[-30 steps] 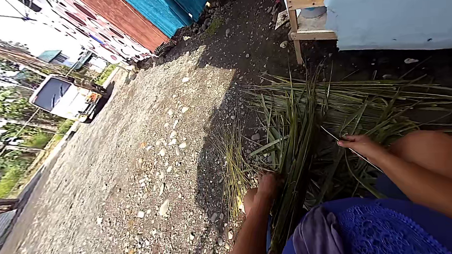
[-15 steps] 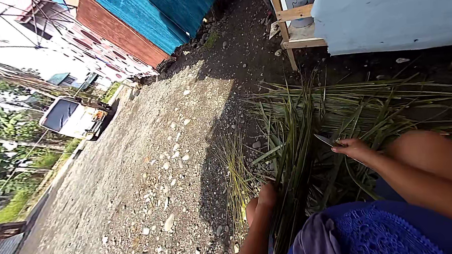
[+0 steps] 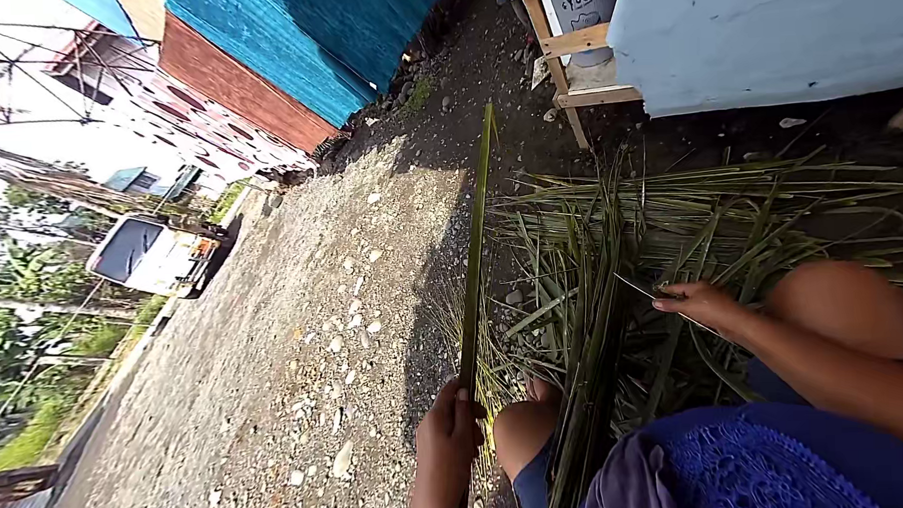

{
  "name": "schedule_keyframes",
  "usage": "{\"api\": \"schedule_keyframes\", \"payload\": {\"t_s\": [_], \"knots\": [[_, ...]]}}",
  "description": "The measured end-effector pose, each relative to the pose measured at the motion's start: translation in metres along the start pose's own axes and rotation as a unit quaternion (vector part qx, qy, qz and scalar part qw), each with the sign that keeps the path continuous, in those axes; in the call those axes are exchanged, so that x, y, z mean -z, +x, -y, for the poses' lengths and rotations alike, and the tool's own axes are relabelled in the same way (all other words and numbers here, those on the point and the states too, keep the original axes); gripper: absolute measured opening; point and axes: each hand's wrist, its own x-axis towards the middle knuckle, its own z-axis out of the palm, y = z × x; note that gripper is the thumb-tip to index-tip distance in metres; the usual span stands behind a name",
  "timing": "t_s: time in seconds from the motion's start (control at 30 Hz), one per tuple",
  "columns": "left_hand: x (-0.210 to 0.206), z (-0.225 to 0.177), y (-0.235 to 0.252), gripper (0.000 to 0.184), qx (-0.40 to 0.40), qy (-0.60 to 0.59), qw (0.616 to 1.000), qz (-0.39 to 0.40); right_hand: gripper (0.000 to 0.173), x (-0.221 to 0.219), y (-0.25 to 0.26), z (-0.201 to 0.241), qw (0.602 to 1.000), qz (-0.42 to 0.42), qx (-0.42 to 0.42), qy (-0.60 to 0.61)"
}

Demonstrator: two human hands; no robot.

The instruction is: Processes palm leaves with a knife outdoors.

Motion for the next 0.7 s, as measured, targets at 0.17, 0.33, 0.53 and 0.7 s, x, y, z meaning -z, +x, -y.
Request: {"api": "schedule_keyframes", "payload": {"t_s": [0.17, 0.33, 0.53, 0.7], "knots": [[-0.042, -0.01, -0.004, 0.017, -0.057, -0.072, 0.996, -0.011, 0.033, -0.009, -0.037, 0.026, 0.973, 0.156, 0.022, 0.17], [-0.102, -0.03, 0.002, 0.018, -0.126, -0.104, 0.986, 0.002, 0.059, -0.029, -0.074, 0.06, 0.926, 0.292, 0.149, 0.189], [-0.146, -0.064, 0.0, 0.013, -0.227, -0.092, 0.969, -0.042, 0.064, -0.045, -0.094, 0.071, 0.912, 0.289, 0.13, 0.261], [-0.157, -0.07, 0.0, 0.01, -0.262, -0.135, 0.954, -0.046, 0.058, -0.039, -0.089, 0.062, 0.913, 0.244, 0.144, 0.295]]}}
